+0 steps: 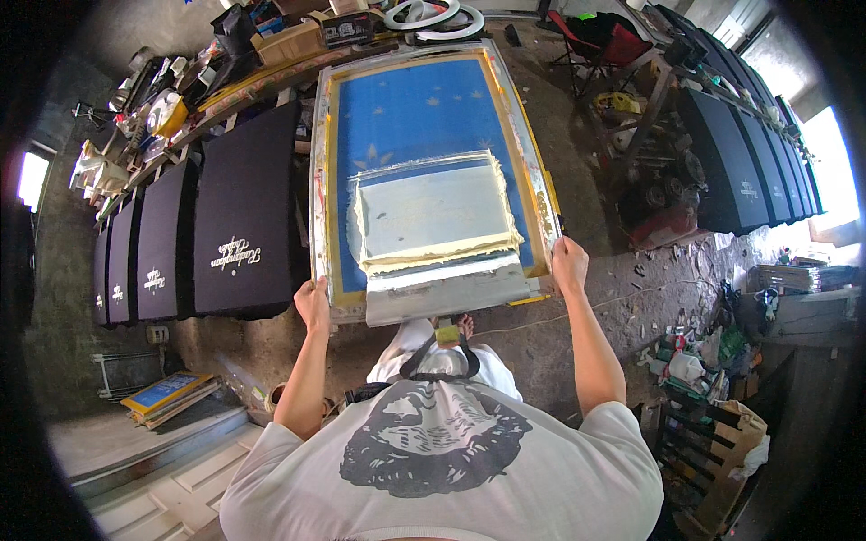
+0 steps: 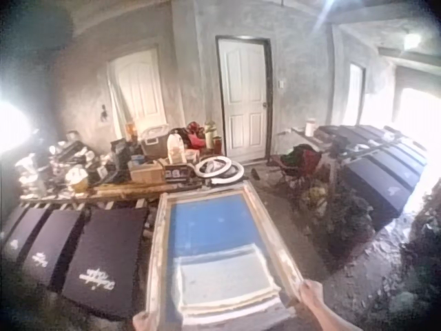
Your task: The person uses a squeegee to pull white ink across a screen printing frame, transferring a design onto a black t-shirt. The person repeats the squeegee stroke multiple times on the same shirt.
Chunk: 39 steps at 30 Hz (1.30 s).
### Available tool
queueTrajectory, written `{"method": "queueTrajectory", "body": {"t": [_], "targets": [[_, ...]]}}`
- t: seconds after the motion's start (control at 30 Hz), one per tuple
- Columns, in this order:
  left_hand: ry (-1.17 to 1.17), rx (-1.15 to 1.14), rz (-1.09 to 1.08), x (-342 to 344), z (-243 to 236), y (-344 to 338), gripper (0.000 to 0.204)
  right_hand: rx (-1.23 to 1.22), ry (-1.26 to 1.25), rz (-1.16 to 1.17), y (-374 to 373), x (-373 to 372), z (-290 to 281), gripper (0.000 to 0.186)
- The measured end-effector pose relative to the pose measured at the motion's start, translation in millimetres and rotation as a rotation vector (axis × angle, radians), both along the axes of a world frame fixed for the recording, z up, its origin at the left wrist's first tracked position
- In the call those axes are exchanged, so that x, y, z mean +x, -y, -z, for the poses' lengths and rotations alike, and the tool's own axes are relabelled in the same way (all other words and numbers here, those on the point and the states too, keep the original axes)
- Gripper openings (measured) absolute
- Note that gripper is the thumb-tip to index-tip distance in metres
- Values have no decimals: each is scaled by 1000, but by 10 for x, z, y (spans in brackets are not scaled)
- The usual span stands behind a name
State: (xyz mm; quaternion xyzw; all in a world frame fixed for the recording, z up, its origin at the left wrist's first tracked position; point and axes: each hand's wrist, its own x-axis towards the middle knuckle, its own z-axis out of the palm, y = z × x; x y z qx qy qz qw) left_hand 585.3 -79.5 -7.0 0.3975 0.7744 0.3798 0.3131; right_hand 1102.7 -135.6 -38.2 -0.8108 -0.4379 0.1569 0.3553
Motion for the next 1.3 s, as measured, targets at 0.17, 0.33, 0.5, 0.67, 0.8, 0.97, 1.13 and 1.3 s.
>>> {"method": "queueTrajectory", "body": {"t": [0.17, 0.33, 0.5, 0.67, 0.8, 0.97, 1.13, 1.3], "targets": [[178, 59, -55, -249, 204, 271, 25, 21, 4, 27, 351, -175, -20, 30], [366, 131, -61, -317, 43, 393, 22, 107, -46, 117, 683, -368, 36, 28], [393, 116, 2, -356, -14, 111, 16, 108, -105, 216, 838, -433, -70, 22], [422, 121, 128, 104, -166, -291, 10, 119, -114, 330, 1013, -187, -266, 27], [495, 158, 188, 573, -244, -484, 11, 122, -135, 417, 1194, 167, -350, 28], [444, 128, 277, 974, -458, -591, 15, 160, -166, 504, 1452, 375, -300, 29], [373, 144, 427, 3376, -173, -249, 18, 179, -115, 660, 2392, 2357, -389, 30], [418, 86, 566, 4954, -28, -156, 17, 193, -64, 813, 3140, 3390, -384, 31]]}}
